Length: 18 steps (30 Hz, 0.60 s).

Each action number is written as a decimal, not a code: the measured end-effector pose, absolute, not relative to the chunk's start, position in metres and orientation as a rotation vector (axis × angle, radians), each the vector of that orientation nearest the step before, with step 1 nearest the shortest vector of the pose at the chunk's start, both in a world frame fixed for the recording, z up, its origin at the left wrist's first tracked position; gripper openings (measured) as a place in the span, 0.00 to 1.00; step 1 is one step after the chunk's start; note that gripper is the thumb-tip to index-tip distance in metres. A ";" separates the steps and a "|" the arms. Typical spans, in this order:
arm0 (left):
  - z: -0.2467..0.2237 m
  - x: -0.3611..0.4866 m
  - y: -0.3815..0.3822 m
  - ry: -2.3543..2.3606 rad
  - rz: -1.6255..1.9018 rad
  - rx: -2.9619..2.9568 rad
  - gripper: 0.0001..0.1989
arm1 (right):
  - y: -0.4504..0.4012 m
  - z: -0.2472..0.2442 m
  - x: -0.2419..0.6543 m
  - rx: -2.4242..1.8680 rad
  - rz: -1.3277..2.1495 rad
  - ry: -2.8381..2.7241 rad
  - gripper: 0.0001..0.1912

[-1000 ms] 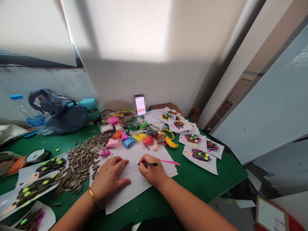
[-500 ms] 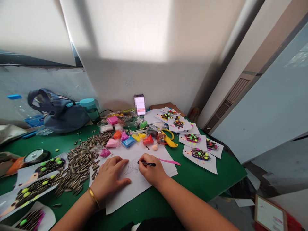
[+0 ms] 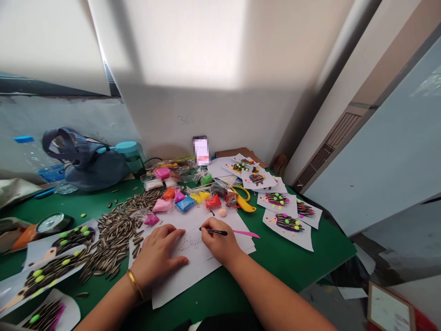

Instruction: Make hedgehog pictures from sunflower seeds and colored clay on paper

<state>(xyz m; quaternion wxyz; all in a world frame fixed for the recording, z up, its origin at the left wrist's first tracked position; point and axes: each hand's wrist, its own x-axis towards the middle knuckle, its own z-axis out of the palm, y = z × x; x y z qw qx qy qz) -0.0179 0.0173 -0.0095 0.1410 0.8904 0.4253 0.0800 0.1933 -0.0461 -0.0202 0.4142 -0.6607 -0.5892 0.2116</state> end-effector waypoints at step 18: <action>-0.007 -0.017 0.016 1.231 0.215 2.580 0.33 | -0.045 -0.022 0.191 -1.663 0.525 -1.514 0.05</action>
